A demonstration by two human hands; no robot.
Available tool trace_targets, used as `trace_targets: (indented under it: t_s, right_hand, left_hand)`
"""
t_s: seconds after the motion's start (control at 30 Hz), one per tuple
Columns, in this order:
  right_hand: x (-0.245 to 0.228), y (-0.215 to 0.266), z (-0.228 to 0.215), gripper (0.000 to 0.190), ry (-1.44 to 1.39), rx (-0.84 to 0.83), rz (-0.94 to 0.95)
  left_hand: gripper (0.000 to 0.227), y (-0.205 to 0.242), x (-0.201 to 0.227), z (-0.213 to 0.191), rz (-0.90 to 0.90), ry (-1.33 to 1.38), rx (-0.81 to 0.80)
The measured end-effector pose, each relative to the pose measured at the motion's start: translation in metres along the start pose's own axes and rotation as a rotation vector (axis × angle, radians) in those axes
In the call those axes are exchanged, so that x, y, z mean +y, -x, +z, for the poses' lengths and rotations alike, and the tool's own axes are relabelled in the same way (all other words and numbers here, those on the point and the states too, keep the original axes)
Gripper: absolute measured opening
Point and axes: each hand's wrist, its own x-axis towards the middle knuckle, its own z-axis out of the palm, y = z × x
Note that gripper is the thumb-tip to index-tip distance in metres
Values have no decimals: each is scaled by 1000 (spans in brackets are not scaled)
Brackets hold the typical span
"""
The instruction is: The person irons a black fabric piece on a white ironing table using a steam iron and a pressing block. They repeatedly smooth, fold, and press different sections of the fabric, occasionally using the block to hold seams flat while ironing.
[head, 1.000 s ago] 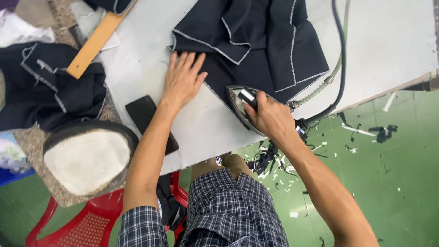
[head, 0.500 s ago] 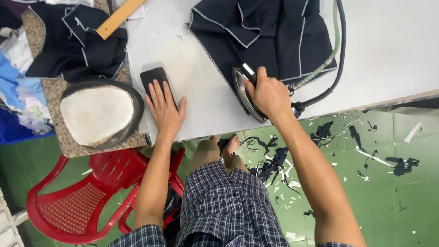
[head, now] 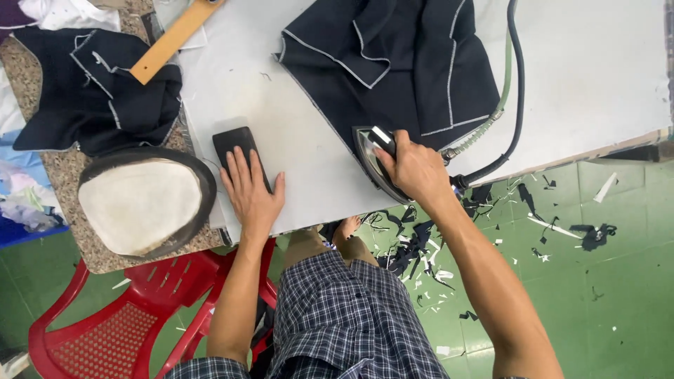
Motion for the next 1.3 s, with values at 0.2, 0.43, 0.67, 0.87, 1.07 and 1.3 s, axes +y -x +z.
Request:
trace_targets:
  t_s: [0.2, 0.43, 0.67, 0.87, 1.07, 1.3]
  right_hand:
    - [3, -1, 4, 49, 30, -21, 11]
    - [20, 2, 5, 44, 273, -65, -514]
    - [40, -9, -12, 45, 418, -169, -946]
    - [67, -12, -8, 49, 443, -114, -1003]
    - [73, -12, -8, 46, 464, -186, -937]
    - [72, -9, -3, 46, 408, -161, -862]
  left_hand:
    - [73, 5, 1, -1, -22, 3, 27]
    - [71, 40, 22, -24, -373, -107, 59]
    - [60, 132, 77, -47, -1007, 972, 230]
    - [61, 259, 154, 2, -1571, 1844, 958]
    - [75, 229, 185, -22, -1186, 2149, 914]
    - [79, 228, 150, -13, -861, 2269, 676]
